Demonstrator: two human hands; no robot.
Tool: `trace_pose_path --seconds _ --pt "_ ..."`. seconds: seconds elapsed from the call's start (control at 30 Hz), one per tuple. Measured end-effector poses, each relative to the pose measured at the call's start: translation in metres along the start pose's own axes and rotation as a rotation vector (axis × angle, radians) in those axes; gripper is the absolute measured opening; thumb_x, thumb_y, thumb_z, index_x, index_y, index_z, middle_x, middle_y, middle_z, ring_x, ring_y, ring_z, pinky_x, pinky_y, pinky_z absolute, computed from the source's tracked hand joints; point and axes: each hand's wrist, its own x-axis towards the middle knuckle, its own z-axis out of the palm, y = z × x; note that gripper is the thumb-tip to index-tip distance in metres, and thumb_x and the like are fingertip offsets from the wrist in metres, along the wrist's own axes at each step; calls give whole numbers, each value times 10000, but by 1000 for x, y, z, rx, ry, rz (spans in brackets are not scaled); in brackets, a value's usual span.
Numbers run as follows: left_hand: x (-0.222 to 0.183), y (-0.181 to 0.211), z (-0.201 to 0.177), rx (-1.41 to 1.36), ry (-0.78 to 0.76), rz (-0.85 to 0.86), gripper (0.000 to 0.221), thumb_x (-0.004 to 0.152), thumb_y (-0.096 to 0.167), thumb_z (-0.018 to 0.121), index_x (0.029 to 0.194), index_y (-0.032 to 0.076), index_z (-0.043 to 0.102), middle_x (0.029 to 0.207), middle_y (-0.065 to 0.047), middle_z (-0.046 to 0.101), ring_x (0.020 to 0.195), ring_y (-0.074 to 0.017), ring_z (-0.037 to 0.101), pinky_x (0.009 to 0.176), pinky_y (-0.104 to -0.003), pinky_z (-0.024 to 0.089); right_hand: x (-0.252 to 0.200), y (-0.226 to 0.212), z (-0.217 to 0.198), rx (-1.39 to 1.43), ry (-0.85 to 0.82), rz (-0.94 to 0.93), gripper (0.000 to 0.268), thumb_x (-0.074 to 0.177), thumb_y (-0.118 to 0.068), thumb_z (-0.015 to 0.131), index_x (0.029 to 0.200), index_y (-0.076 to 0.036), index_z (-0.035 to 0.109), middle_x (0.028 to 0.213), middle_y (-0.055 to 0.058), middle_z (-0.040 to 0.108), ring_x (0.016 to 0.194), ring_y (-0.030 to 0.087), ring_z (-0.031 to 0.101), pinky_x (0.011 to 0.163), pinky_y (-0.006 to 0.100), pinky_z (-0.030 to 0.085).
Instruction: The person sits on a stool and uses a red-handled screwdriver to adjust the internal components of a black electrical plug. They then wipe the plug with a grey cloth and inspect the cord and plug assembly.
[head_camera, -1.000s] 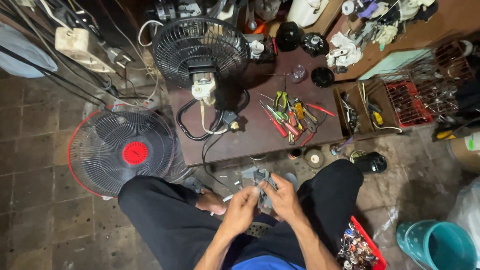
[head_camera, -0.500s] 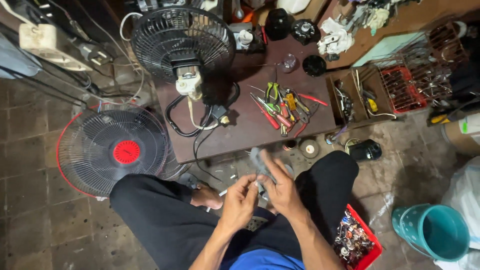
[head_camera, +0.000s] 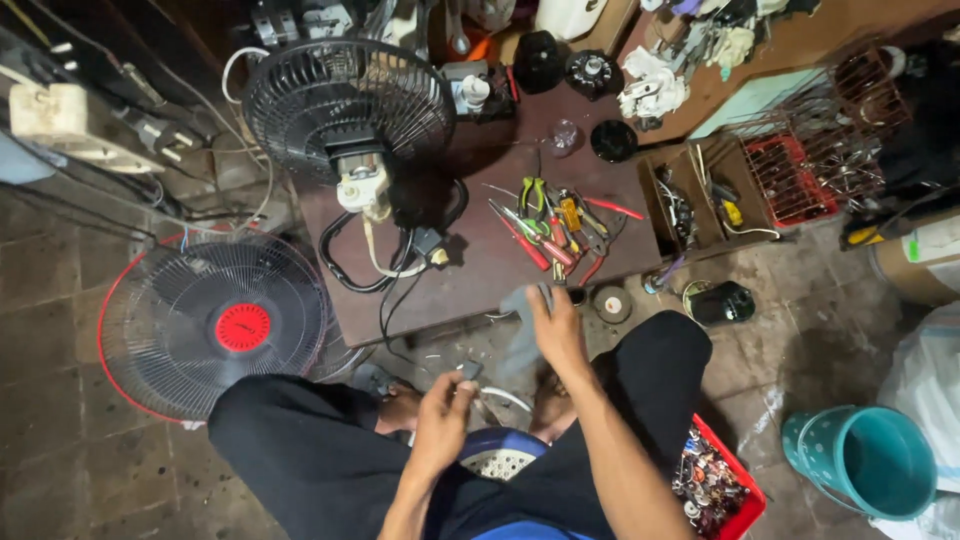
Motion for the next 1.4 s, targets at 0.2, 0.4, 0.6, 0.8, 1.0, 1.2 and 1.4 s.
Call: trace_pose_path --seconds 0.2,0.4,0.6,0.8,1.0,1.2,1.4 --pt "10 -9 -1 -189 59 32 529 923 383 603 1370 100 585 869 -20 618 854 -99 571 818 -251 465 58 -66 -8 -81 -417 133 814 880 -651 415 1513 -141 397 1522 91 480 1266 332 564 1074 436 399" --pt "41 -52 5 -540 122 101 402 956 324 590 1261 71 521 848 -106 684 608 -125 653 526 -223 477 173 35 -24 -120 46 -109 264 918 -80 581 1135 -109 727 1135 116 734 1052 274 681 933 368 509" --pt "60 -41 10 -608 189 186 416 959 347 596 1191 34 449 751 -111 568 609 -182 595 653 -325 514 99 -18 -33 28 -127 -215 209 867 18 617 1003 -134 662 1203 83 609 1143 273 615 974 413 478" --pt "72 -69 8 -551 252 135 345 966 290 607 1158 51 449 753 -114 557 578 -181 615 649 -318 518 31 38 52 -494 -343 -816 564 731 112 571 1255 -90 626 957 116 427 789 341 514 622 476 468" --pt "75 -67 3 -522 370 39 169 1008 113 565 1147 24 532 702 -122 611 466 -204 625 329 -279 474 33 79 67 -210 -251 -706 89 914 -188 661 913 -140 735 820 80 667 796 310 685 699 373 563" --pt "79 -94 -31 -539 441 27 170 1038 172 545 1137 36 567 658 -89 591 341 -196 583 213 -300 448 29 73 23 -574 -719 26 210 859 -294 656 982 -168 772 966 71 779 990 310 730 829 467 569" --pt "22 26 -32 -273 485 -97 269 889 321 694 992 74 668 675 -20 618 624 -103 545 586 -265 462 15 210 102 -689 -1124 33 192 833 -292 670 860 -117 747 831 49 738 741 201 685 632 343 498"
